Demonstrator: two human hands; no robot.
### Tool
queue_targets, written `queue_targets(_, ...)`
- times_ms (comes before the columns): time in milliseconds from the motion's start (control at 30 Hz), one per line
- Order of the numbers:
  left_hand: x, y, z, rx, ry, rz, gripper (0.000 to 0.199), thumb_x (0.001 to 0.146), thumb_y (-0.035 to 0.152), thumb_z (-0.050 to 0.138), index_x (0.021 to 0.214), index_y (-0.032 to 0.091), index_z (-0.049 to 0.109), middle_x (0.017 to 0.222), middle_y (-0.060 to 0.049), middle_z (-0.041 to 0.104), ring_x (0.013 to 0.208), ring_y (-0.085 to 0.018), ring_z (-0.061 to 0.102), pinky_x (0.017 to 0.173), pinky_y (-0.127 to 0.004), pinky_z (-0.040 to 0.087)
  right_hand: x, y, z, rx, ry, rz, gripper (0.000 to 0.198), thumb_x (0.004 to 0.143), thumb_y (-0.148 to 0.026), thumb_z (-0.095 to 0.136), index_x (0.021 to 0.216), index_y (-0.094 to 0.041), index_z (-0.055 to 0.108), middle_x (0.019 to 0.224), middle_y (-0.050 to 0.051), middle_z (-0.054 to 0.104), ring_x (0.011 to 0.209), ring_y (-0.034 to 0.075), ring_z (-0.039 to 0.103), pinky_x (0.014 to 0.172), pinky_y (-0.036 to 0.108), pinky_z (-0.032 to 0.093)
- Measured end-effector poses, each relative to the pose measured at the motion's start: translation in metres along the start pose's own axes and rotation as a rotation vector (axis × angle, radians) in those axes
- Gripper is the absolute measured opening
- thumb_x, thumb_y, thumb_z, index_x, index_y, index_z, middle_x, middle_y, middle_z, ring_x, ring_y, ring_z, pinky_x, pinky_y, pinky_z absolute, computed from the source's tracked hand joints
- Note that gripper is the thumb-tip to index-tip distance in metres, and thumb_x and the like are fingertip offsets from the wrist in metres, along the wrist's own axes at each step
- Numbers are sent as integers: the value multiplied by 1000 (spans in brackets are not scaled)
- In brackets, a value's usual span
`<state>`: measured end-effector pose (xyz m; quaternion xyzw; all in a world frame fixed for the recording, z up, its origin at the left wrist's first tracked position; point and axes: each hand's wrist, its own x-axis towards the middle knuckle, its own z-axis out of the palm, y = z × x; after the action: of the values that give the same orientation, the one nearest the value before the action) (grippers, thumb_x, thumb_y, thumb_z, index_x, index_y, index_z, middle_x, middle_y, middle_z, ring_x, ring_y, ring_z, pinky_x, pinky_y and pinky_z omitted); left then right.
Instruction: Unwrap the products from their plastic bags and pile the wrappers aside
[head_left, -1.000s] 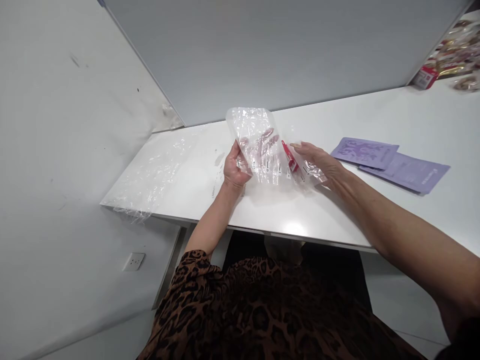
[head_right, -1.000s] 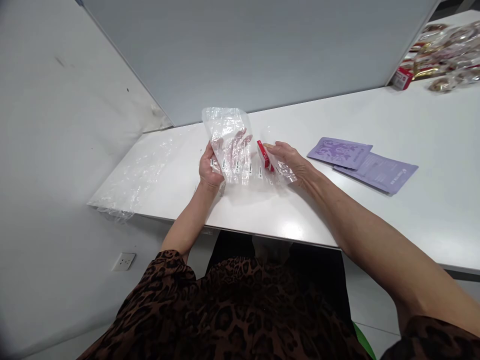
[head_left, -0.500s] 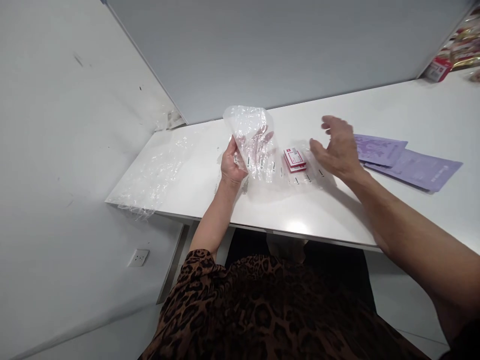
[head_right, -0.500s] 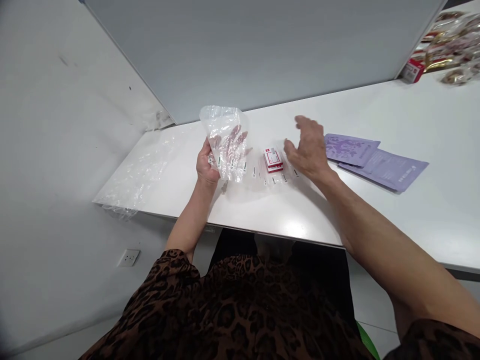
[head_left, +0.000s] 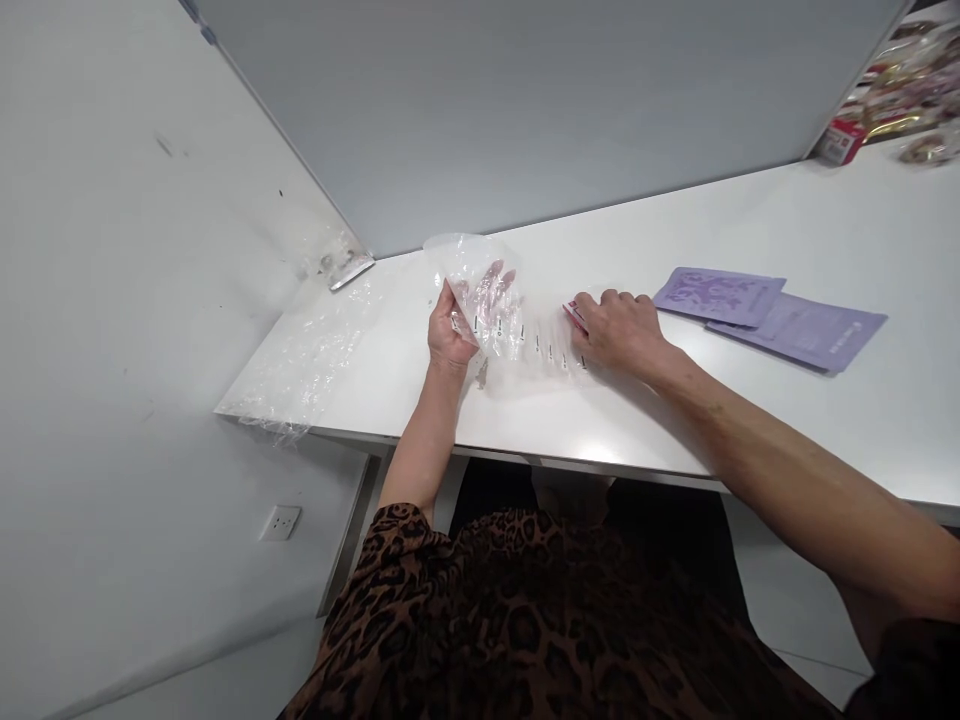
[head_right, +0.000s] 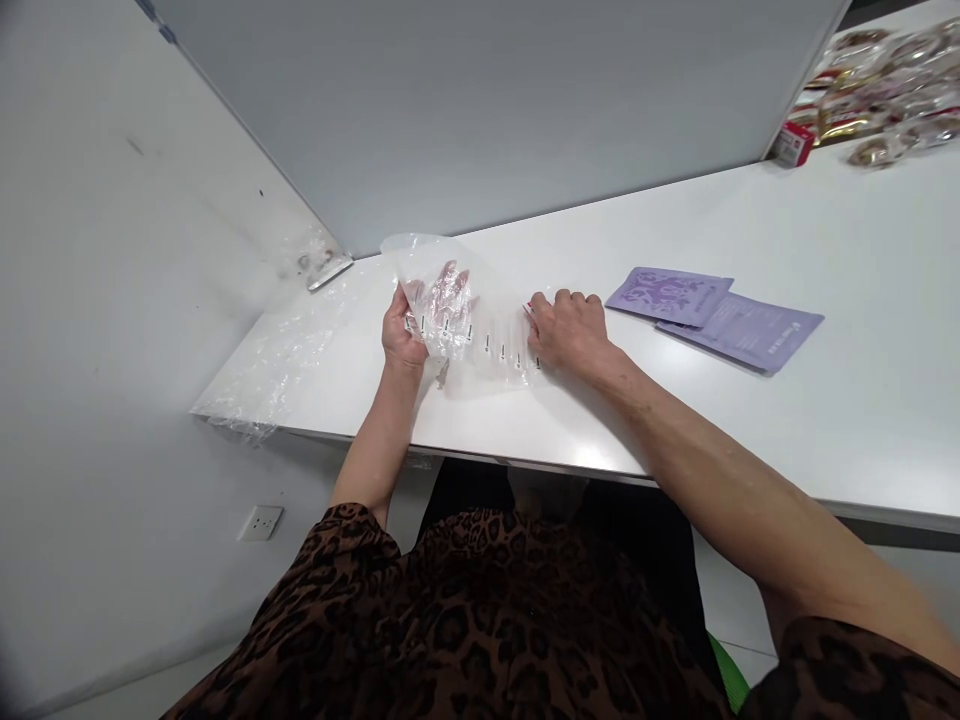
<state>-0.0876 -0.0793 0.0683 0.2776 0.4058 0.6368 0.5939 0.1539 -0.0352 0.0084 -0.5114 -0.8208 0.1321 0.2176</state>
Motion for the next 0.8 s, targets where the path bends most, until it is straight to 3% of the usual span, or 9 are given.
queue_targets(200, 1, 0, -5, -14, 16, 43, 47, 110, 57, 40, 116, 26, 75, 155, -6, 68, 158, -39, 51, 118, -72, 51, -5, -11, -29, -36, -112, 124, 40, 94, -26, 67, 131, -11, 65, 119, 28, 63, 113, 47, 62, 96, 58, 49)
queue_targets(367, 4, 1, -6, -83, -25, 76, 53, 113, 52, 30, 112, 25, 76, 158, -6, 67, 162, -35, 47, 131, -70, 40, -10, -2, -70, -73, 63, 291, 46, 104, -30, 59, 144, -7, 58, 129, 28, 61, 114, 38, 62, 94, 45, 44)
queue_targets(500, 6, 2, -7, -106, -23, 70, 56, 115, 51, 27, 106, 24, 76, 158, -6, 67, 163, -35, 45, 135, -69, 34, -17, 13, -96, -126, 148, 426, 55, 113, -36, 45, 150, 5, 49, 139, 36, 56, 127, 39, 60, 91, 42, 34)
queue_targets(567, 6, 2, -7, -100, -13, 73, 57, 115, 52, 27, 104, 23, 75, 156, -6, 68, 163, -35, 45, 134, -70, 33, -18, 22, -99, -120, 141, 486, 60, 115, -40, 42, 151, 7, 46, 142, 39, 53, 132, 40, 57, 91, 43, 31)
queue_targets(700, 8, 0, -10, -78, 0, 96, 59, 113, 62, 32, 108, 21, 74, 152, -10, 70, 163, -39, 45, 130, -75, 36, -14, 34, -93, -134, -30, 543, 66, 116, -47, 32, 153, 6, 49, 145, 40, 52, 137, 42, 52, 89, 46, 29)
queue_targets(800, 7, -3, -14, -91, 19, 76, 39, 113, 44, 42, 108, 18, 71, 153, -11, 69, 162, -37, 46, 130, -72, 38, -8, 40, -82, -234, -45, 512, 77, 115, -56, 25, 151, 5, 55, 150, 42, 46, 142, 47, 43, 90, 49, 29)
